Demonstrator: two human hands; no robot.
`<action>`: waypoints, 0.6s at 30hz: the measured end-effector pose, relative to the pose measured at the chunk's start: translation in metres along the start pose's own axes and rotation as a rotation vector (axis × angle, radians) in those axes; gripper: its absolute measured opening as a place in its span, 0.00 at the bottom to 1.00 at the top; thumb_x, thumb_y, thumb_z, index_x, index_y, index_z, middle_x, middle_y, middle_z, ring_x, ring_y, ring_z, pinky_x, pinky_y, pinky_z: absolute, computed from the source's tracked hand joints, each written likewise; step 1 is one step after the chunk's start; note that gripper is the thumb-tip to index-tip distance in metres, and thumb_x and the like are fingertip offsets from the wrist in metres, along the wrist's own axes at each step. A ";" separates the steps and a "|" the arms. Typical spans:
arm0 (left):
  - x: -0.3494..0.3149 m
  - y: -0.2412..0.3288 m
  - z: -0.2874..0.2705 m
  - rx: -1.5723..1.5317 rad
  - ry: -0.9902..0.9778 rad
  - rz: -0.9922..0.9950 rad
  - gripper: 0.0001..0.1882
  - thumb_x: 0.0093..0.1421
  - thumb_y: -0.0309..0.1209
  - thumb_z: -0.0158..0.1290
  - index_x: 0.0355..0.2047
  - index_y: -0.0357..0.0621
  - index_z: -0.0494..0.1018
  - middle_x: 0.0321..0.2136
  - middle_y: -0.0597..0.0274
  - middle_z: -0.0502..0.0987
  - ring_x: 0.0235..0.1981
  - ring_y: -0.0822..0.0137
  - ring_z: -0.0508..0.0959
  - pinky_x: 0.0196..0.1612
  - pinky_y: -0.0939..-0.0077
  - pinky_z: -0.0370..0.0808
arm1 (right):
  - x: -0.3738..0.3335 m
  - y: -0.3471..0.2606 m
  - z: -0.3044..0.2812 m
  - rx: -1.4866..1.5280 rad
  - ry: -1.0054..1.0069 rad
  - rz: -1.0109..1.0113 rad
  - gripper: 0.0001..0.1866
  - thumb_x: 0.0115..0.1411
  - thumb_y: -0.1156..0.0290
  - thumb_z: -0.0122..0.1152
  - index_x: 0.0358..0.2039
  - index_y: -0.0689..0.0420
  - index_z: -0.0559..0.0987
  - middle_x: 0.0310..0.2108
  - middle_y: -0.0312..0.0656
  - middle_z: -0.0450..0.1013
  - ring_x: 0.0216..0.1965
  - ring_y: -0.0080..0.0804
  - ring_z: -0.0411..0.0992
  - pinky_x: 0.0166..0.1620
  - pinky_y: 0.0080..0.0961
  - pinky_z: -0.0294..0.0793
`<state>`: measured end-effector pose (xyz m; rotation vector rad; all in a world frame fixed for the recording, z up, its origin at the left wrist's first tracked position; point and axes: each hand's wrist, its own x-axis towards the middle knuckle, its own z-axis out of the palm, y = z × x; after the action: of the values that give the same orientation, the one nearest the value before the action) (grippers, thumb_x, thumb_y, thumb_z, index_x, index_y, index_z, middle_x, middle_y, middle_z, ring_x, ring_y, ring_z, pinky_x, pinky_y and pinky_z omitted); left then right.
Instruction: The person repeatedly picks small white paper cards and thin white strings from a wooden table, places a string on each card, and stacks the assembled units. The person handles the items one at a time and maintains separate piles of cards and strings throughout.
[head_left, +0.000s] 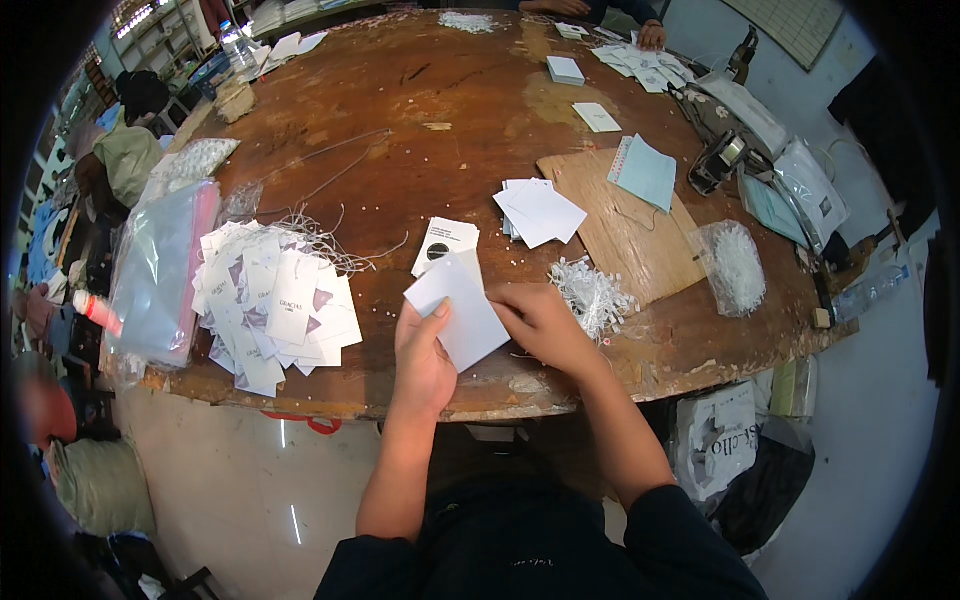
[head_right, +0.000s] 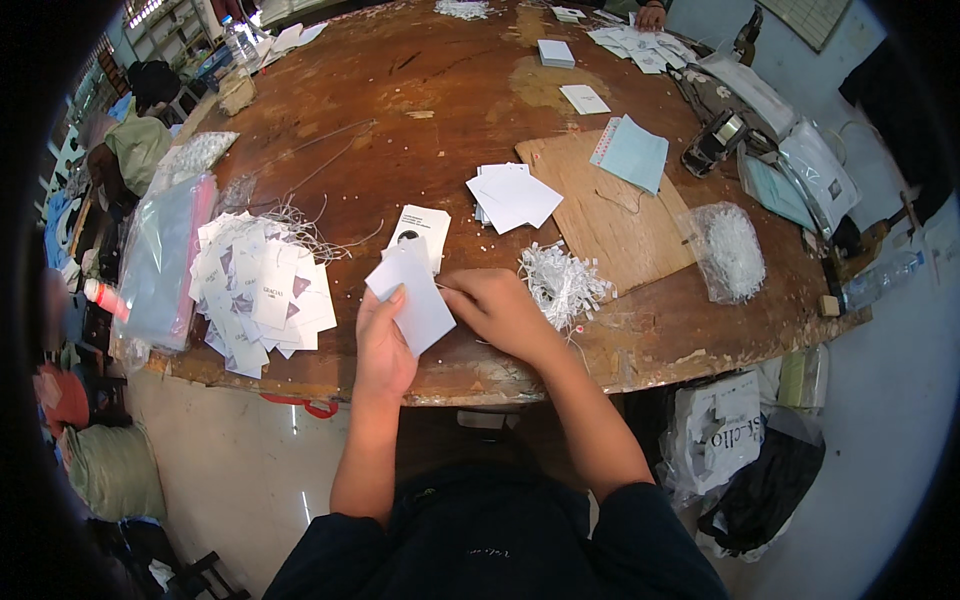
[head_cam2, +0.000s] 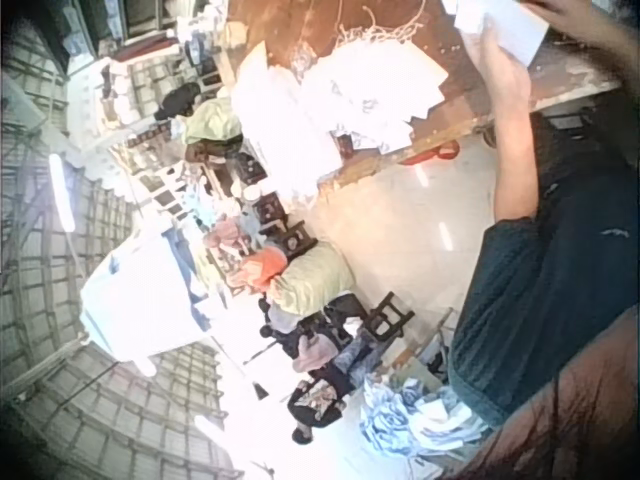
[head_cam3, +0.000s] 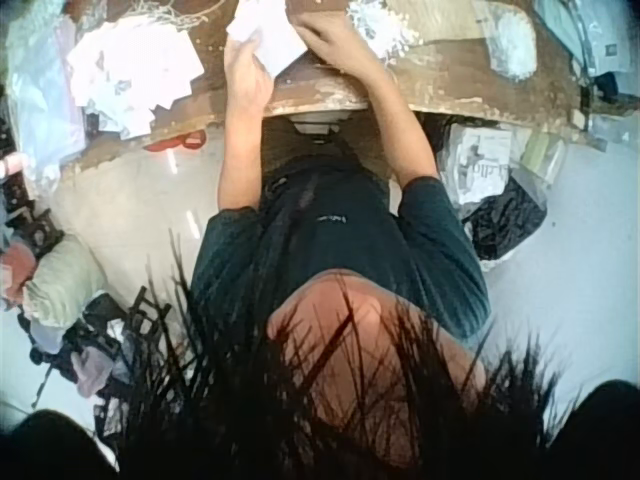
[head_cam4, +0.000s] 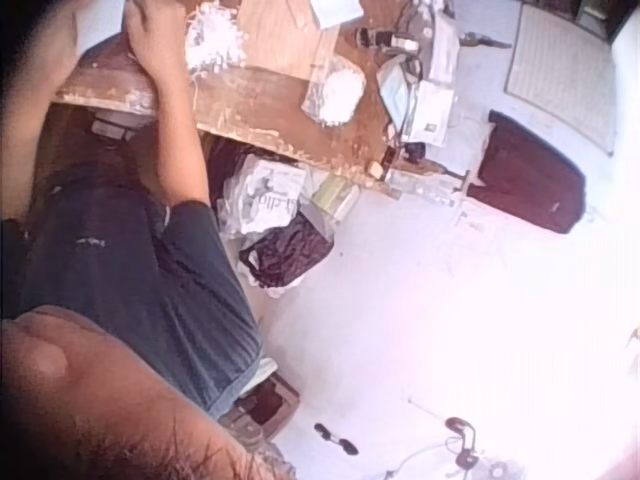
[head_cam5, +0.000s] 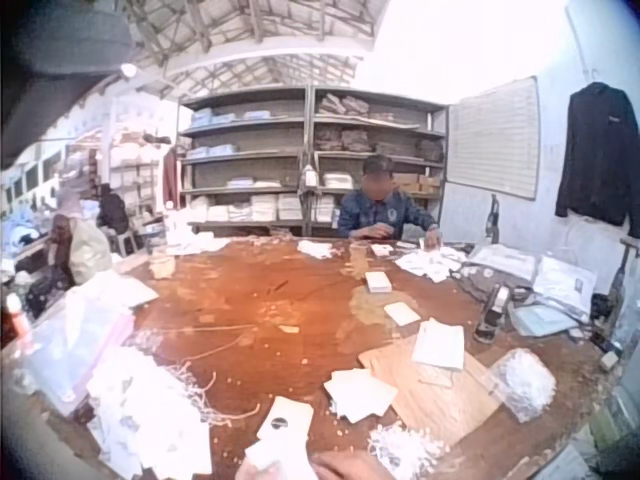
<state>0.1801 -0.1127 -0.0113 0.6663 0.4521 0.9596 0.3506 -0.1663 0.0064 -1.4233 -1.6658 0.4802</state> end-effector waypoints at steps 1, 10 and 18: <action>0.001 0.002 0.000 0.019 0.043 0.010 0.25 0.67 0.28 0.48 0.63 0.37 0.60 0.56 0.54 0.72 0.55 0.66 0.74 0.58 0.66 0.72 | -0.003 0.003 -0.004 0.057 0.021 0.048 0.08 0.62 0.74 0.59 0.40 0.62 0.80 0.28 0.48 0.77 0.30 0.41 0.77 0.34 0.32 0.74; 0.004 -0.010 -0.002 0.457 0.021 0.220 0.23 0.69 0.27 0.48 0.63 0.36 0.59 0.53 0.55 0.72 0.53 0.69 0.73 0.57 0.70 0.70 | -0.001 0.015 -0.004 0.981 0.740 -0.049 0.11 0.65 0.76 0.57 0.24 0.57 0.73 0.27 0.33 0.69 0.26 0.22 0.68 0.32 0.20 0.70; -0.001 -0.018 -0.005 0.621 0.008 0.315 0.22 0.70 0.27 0.48 0.62 0.35 0.59 0.53 0.51 0.72 0.53 0.67 0.73 0.57 0.68 0.71 | 0.005 -0.017 0.028 0.363 0.396 0.191 0.03 0.66 0.76 0.59 0.35 0.62 0.77 0.32 0.37 0.78 0.30 0.17 0.71 0.35 0.17 0.71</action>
<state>0.1874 -0.1188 -0.0278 1.3244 0.6744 1.1238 0.3181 -0.1599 0.0058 -1.3077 -1.0723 0.5359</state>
